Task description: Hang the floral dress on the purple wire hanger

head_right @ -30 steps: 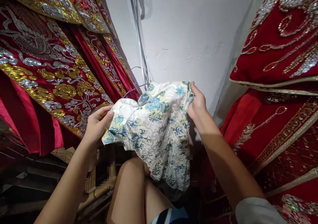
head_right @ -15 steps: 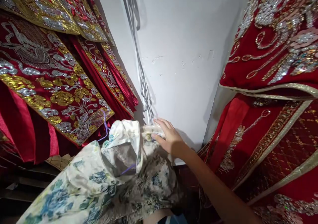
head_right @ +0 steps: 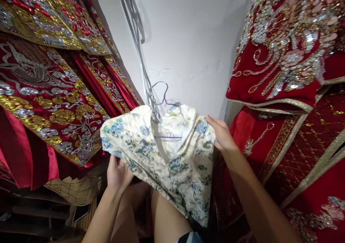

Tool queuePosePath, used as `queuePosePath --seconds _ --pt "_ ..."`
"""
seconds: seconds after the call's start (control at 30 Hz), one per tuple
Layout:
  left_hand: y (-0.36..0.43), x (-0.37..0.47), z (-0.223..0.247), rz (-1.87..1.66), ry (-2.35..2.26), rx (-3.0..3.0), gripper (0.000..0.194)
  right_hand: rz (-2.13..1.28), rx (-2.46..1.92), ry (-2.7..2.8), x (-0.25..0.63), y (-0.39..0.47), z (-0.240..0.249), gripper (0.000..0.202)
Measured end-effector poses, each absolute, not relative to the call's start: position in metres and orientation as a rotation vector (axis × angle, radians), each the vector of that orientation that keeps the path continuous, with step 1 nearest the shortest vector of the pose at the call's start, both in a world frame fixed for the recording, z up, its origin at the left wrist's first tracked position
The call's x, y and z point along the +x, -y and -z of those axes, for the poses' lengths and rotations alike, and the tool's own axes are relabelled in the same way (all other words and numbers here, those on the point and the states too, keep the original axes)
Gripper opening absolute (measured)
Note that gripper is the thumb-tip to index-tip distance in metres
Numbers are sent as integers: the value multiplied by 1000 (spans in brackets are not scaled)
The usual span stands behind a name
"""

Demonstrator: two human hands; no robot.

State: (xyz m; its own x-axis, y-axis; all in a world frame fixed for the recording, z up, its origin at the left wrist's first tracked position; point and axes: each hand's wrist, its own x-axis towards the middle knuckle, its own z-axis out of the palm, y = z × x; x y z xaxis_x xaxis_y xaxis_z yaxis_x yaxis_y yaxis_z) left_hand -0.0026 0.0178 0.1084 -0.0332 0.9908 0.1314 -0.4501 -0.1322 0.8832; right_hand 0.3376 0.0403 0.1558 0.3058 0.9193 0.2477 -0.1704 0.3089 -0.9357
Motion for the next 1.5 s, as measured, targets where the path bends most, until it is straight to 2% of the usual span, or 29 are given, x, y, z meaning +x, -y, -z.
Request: queuePosePath --seconds 0.07,0.2,0.47,0.6,0.73,0.83,0.9,1.07,1.13,1.23,1.27,1.5 --pt "-15 0 -105 -1525 -794 888 73 -836 -956 1016 331 -56 -172 42" --pt "-15 -6 -105 -1589 -818 956 65 -815 -982 1056 311 -73 -186 50" --pt "-24 -38 -75 -1549 -1071 939 59 -793 -1059 1107 302 -67 -156 49" --pt "-20 -48 -65 -1550 -1027 965 57 -753 -1092 1043 309 -65 -146 47" --pt "-18 -49 -76 -1642 -1052 960 62 -754 -1098 1072 312 -65 -146 44" --pt "-27 -47 -94 -1717 -1095 1019 57 -726 -1037 1134 314 -67 -142 45" --pt "-40 -45 -104 -1744 -1052 1056 53 -609 -1058 1124 314 -67 -136 45" --pt "-76 -37 -110 -1800 -962 999 51 -22 -1227 962 292 -47 -100 42" --pt "-84 -35 -107 -1823 -952 976 50 -135 -1255 1074 269 -37 -77 28" --pt "-85 -31 -104 -1821 -914 900 50 -730 -1248 1477 230 -31 -40 36" --pt "-84 -30 -104 -1822 -901 875 50 -826 -1226 1540 218 -33 -30 37" --pt "-72 -25 -106 -1784 -851 818 49 -781 -1385 1482 184 -73 -12 25"
